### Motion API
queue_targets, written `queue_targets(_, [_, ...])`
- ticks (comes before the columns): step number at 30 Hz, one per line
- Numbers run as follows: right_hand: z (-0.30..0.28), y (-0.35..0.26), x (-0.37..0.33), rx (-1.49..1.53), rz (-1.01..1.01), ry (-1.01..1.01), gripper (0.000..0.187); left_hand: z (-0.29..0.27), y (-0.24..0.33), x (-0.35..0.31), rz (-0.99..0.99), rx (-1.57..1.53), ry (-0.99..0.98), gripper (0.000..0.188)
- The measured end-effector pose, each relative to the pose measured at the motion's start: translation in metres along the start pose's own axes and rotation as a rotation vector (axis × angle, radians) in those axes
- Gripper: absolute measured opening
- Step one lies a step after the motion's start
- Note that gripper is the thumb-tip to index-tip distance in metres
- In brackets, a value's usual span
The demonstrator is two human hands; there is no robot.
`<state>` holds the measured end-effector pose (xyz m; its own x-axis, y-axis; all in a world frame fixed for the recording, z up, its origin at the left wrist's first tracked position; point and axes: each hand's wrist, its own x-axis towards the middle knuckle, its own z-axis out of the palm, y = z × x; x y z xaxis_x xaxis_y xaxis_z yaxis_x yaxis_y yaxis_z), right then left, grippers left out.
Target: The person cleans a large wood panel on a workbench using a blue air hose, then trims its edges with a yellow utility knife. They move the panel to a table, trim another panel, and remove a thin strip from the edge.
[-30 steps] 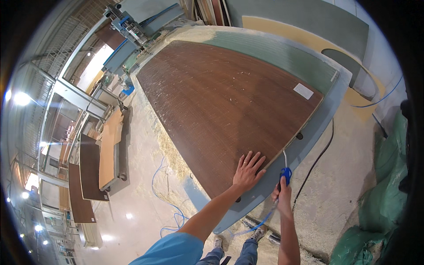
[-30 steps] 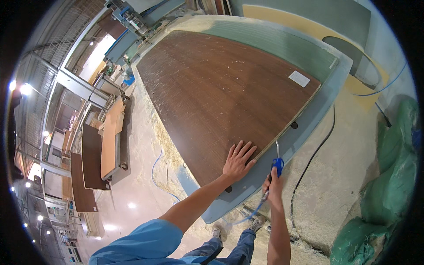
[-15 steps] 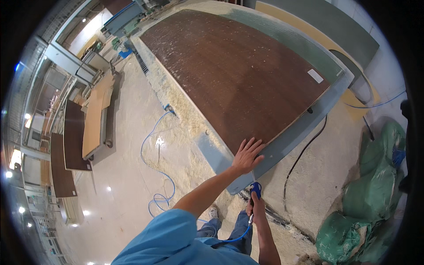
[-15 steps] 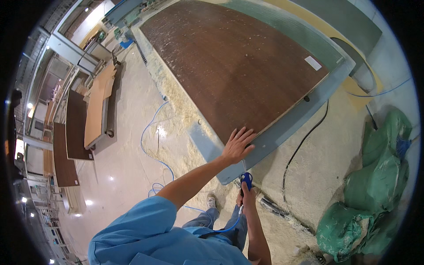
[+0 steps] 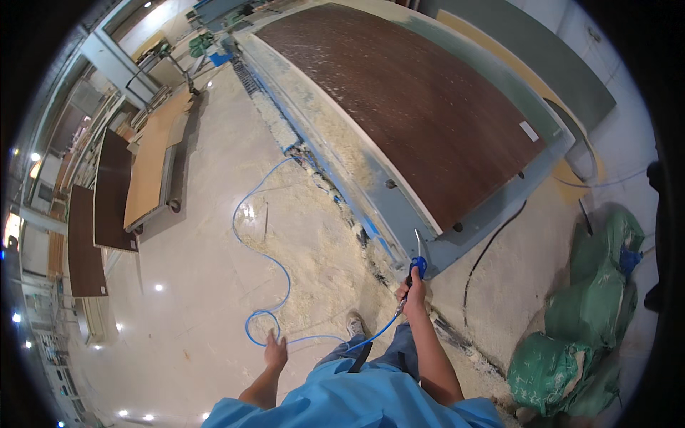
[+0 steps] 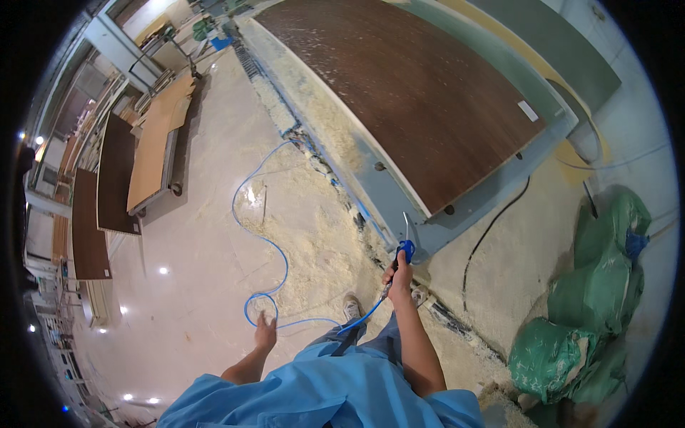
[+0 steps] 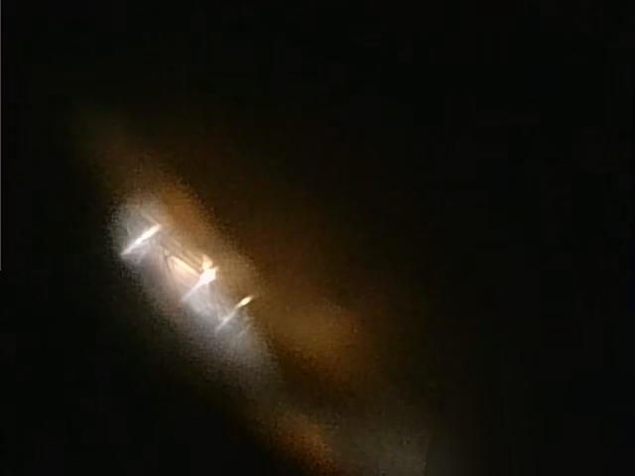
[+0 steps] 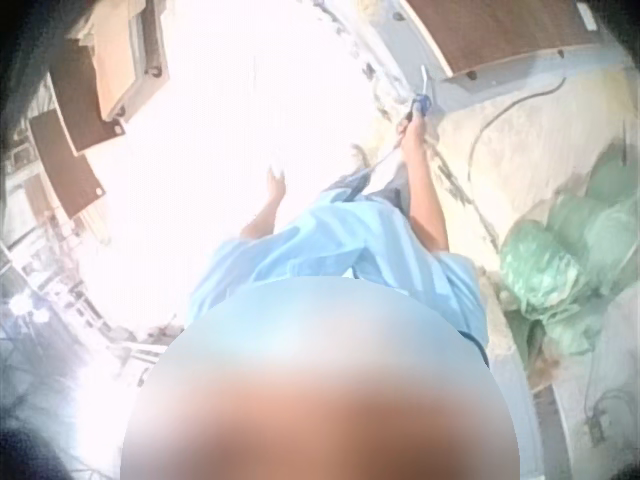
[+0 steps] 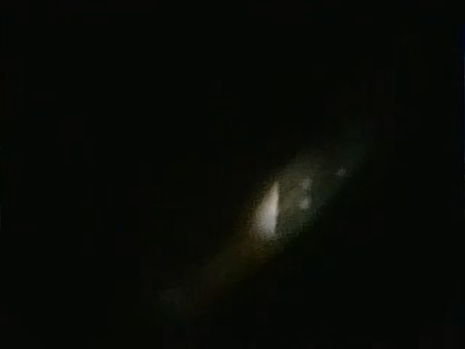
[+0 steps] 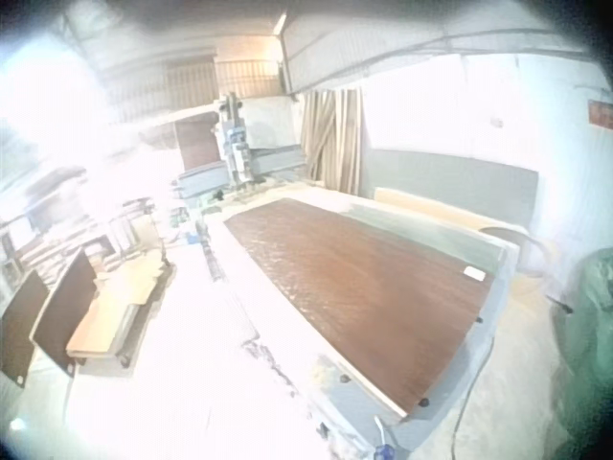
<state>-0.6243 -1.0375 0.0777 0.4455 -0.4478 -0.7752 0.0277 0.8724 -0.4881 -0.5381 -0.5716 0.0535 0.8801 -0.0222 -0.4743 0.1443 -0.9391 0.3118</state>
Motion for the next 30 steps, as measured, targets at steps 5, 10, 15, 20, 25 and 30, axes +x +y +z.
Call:
queue_targets(5, [0.056,0.003,0.013,-0.041,0.078,-0.071,0.057,-0.022,-0.093,-0.014,-0.238,-0.012,0.100,0.081])
queue_targets(10, [0.105,-0.009,0.038,0.203,0.012,-0.054,0.055,-0.007,-0.016,-0.002,0.137,-0.421,0.141,0.080])
queue_targets(15, [0.164,-0.009,0.070,0.282,0.030,-0.046,0.052,-0.022,0.130,0.029,0.723,-0.264,0.172,0.070])
queue_targets(20, [0.221,-0.007,0.116,0.130,0.139,-0.146,0.053,-0.046,0.158,0.100,0.749,-0.145,-0.227,0.035])
queue_targets(25, [0.266,-0.009,0.155,0.255,0.022,-0.088,0.054,-0.077,0.078,0.171,0.410,0.135,-0.347,0.053])
queue_targets(30, [0.301,-0.029,0.185,-0.044,0.147,-0.219,0.054,-0.140,0.023,0.221,0.135,0.221,-0.354,0.054])
